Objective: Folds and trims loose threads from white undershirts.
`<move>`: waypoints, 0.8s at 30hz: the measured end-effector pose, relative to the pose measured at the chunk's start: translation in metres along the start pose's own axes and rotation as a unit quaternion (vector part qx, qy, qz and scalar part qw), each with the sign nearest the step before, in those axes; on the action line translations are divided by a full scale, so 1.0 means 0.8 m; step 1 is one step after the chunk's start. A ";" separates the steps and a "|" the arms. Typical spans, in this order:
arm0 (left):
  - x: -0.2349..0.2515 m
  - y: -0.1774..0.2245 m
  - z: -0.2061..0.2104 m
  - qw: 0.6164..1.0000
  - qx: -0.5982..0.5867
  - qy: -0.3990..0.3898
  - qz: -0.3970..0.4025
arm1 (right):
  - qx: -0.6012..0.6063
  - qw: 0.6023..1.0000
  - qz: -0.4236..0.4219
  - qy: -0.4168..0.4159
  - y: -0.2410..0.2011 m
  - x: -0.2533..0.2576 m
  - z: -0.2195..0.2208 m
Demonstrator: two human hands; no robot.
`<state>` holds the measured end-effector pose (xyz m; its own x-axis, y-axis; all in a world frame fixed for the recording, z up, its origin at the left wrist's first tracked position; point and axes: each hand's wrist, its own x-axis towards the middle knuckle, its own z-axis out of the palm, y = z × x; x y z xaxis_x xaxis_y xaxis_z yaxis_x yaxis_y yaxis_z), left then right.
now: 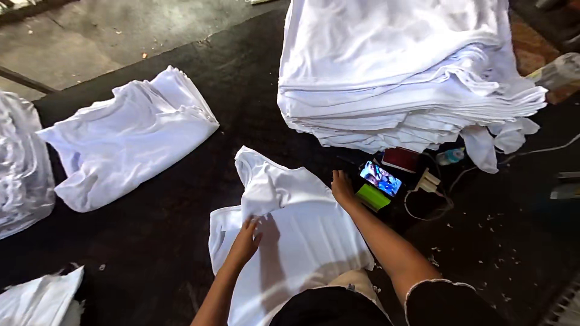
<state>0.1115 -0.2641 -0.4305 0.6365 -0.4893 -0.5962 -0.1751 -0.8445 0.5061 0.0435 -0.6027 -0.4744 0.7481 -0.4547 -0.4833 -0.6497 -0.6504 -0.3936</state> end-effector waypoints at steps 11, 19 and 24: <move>0.107 0.005 -0.057 0.977 -0.069 0.177 -0.095 | 0.184 0.922 -0.247 0.232 0.000 -0.064 -0.236; 0.065 0.020 -0.135 0.898 -0.195 0.381 -0.098 | 0.029 0.875 -0.279 0.396 0.041 -0.081 -0.432; 0.012 0.025 -0.034 0.959 -0.140 0.248 -0.005 | -0.080 0.907 -0.262 0.321 0.010 -0.019 -0.430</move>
<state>0.1343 -0.2802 -0.4092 0.9282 -0.2584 -0.2677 -0.0022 -0.7233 0.6906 0.0731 -0.8101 -0.2012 0.9069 -0.2836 0.3117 -0.1919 -0.9364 -0.2937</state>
